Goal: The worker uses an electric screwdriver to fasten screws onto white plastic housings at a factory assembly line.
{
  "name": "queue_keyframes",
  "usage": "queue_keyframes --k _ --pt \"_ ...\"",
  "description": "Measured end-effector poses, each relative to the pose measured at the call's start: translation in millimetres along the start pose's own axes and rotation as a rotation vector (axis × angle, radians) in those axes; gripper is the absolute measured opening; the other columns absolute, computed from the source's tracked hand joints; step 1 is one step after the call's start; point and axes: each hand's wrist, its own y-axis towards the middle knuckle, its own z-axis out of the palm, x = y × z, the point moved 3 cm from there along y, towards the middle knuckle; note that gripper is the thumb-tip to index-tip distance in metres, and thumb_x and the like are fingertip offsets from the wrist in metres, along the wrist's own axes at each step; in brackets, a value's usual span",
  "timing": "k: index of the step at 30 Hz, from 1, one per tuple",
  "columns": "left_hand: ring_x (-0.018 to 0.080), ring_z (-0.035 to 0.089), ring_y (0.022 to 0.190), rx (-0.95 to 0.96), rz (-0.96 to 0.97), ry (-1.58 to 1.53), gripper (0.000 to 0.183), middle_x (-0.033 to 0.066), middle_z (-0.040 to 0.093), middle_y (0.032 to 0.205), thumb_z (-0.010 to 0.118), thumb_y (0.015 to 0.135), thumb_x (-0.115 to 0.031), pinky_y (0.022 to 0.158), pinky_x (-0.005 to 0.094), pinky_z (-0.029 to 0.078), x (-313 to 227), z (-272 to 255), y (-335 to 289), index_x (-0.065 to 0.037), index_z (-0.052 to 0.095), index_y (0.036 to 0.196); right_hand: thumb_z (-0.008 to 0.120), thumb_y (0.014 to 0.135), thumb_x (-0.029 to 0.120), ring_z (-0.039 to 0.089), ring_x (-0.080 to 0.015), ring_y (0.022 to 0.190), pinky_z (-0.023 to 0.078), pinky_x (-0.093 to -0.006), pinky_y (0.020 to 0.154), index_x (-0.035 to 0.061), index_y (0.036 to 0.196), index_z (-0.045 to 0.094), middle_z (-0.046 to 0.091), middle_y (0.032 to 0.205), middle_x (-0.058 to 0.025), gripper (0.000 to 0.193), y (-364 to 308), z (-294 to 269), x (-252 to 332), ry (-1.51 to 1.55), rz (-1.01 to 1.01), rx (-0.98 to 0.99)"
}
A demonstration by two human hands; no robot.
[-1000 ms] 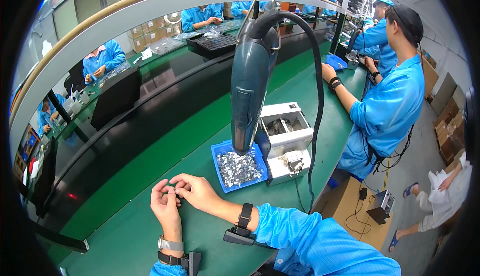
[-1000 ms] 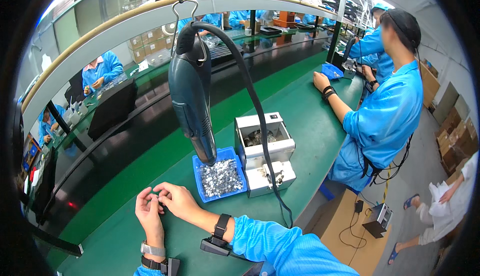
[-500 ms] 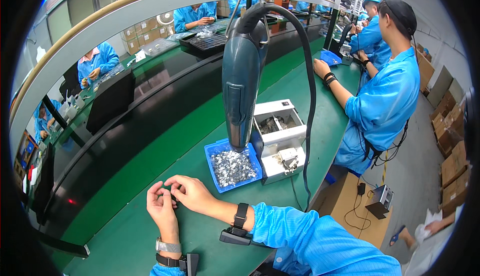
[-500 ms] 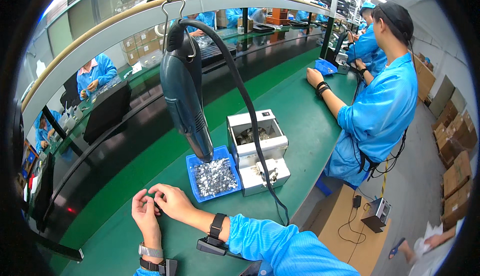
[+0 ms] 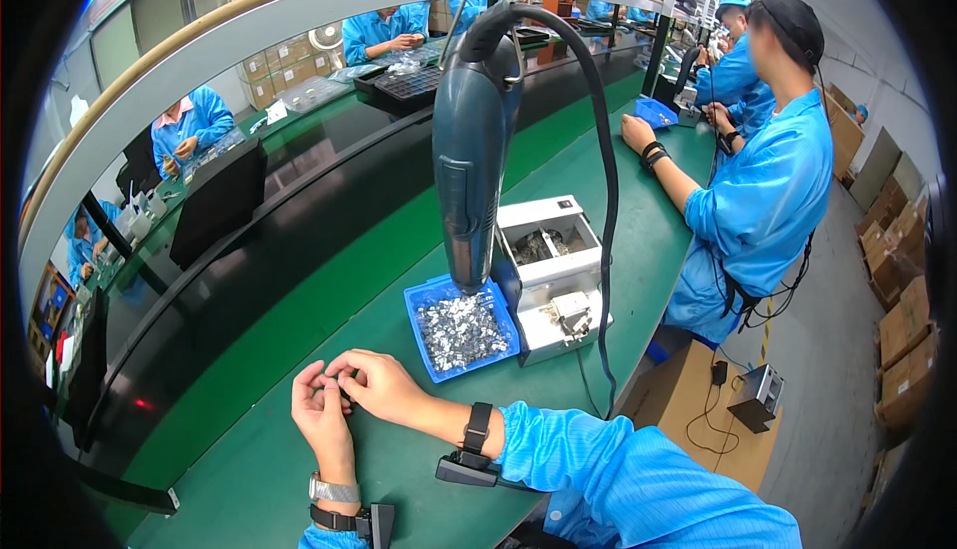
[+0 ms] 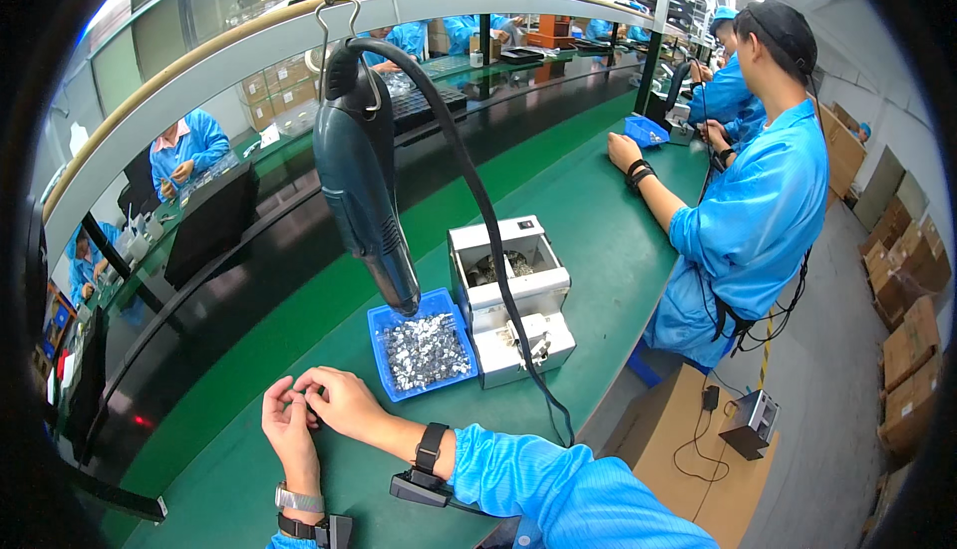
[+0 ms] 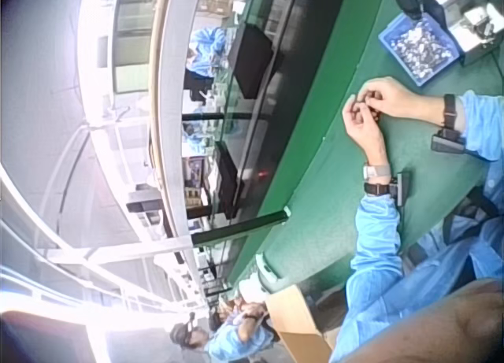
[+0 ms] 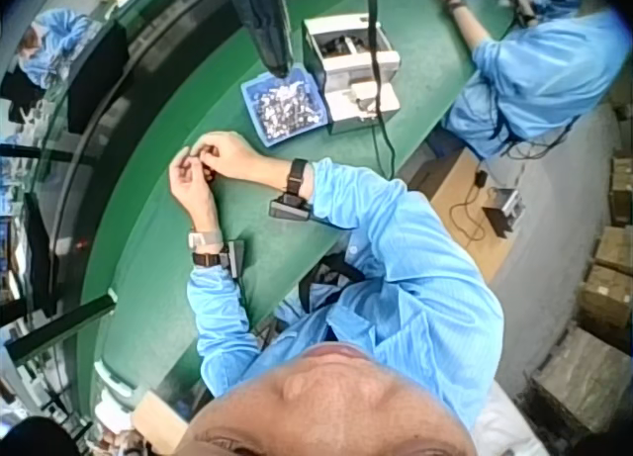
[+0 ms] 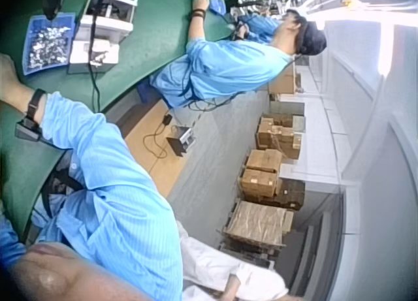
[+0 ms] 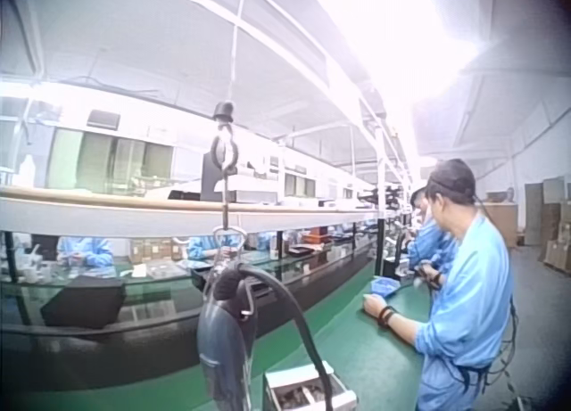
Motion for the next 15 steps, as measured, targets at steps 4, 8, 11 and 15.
queue_keyframes --k 4,8,11,15 --pt "0.0025 0.051 0.06 0.0 0.001 -0.009 0.024 0.0 0.059 0.088 0.06 0.096 -0.008 0.051 0.0164 0.04 -0.5 0.3 -0.5 -0.002 0.055 0.119 0.059 0.09 0.007 0.059 -0.0111 0.061 0.048 -0.0285 0.056 0.0017 0.099 0.067 0.067 0.086 -0.0072 0.013 0.2 1.3 -2.2 -0.012 -0.006 0.004" --pt "0.0025 0.052 0.06 -0.006 0.006 -0.003 0.024 0.0003 0.06 0.088 0.06 0.096 -0.009 0.051 0.0164 0.04 -0.8 0.6 -0.8 -0.002 0.055 0.119 0.059 0.09 0.008 0.06 -0.0118 0.061 0.048 -0.029 0.057 0.0018 0.098 0.067 0.067 0.088 -0.0077 0.013 -0.1 0.3 0.2 0.005 0.001 0.012" --pt "0.0023 0.052 0.061 0.001 0.011 0.001 0.024 0.0006 0.06 0.089 0.06 0.096 -0.009 0.051 0.0164 0.04 -1.3 1.1 -0.9 -0.001 0.055 0.119 0.059 0.09 0.007 0.059 -0.0113 0.06 0.048 -0.0286 0.056 0.0018 0.098 0.067 0.067 0.088 -0.0074 0.013 -0.2 -0.5 0.8 0.004 -0.011 0.005" --pt "0.0022 0.051 0.06 0.004 0.014 0.014 0.024 0.0008 0.06 0.09 0.06 0.096 -0.01 0.051 0.0164 0.04 0.0 -0.2 -0.4 -0.001 0.055 0.119 0.059 0.09 0.007 0.058 -0.0106 0.06 0.047 -0.028 0.055 0.0018 0.098 0.067 0.066 0.088 -0.0072 0.013 -0.6 -1.0 2.2 0.018 0.003 0.015"
